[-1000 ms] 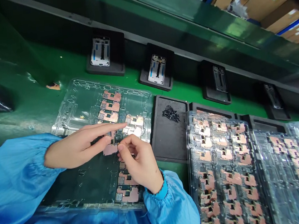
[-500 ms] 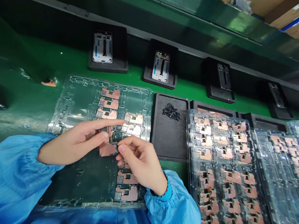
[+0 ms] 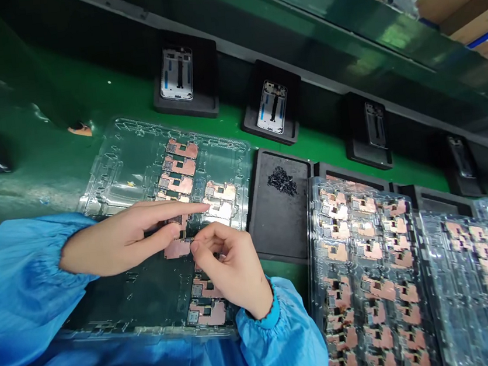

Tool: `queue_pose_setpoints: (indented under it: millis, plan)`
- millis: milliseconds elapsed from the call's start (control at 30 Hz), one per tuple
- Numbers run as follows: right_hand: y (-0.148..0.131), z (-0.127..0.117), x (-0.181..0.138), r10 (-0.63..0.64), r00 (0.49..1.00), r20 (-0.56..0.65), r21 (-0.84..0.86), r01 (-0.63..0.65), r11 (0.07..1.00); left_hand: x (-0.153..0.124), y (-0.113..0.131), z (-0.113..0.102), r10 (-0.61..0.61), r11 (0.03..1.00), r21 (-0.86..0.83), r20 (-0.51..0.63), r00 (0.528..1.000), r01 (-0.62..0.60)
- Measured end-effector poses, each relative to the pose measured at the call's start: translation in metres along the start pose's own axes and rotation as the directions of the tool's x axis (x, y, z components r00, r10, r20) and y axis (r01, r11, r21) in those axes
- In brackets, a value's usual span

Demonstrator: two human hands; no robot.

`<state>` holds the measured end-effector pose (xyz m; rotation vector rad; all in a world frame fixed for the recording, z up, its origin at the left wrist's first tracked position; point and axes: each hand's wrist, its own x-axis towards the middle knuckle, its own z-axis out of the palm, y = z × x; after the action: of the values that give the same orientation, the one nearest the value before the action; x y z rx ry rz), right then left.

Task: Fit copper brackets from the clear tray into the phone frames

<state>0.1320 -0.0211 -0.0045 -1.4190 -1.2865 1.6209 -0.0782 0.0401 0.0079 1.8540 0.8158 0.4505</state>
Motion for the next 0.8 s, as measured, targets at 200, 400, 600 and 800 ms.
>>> queue_pose_setpoints:
  millis: [200, 400, 600, 800]
  plan:
    - [-0.002, -0.004, 0.002, 0.046, 0.997, 0.061, 0.096, -0.051, 0.994, 0.001, 0.000, -0.001, -0.099, 0.984, -0.140, 0.069, 0.993, 0.108]
    - [-0.001, -0.005, 0.002, -0.022, 0.999, 0.034, 0.134, 0.017, 0.991, 0.001, 0.000, 0.000, -0.126, 0.943, -0.307, 0.023, 0.992, 0.127]
    - [0.001, -0.004, 0.003, -0.150, 0.978, -0.142, 0.129, 0.169, 0.977, 0.007, 0.005, 0.008, -0.202, 0.859, -0.486, -0.040, 0.978, 0.158]
    - [0.009, -0.010, 0.016, -0.350, 0.834, -0.426, 0.292, 0.493, 0.820, 0.045, 0.029, 0.023, -0.311, 0.529, -0.825, 0.028, 0.950, 0.197]
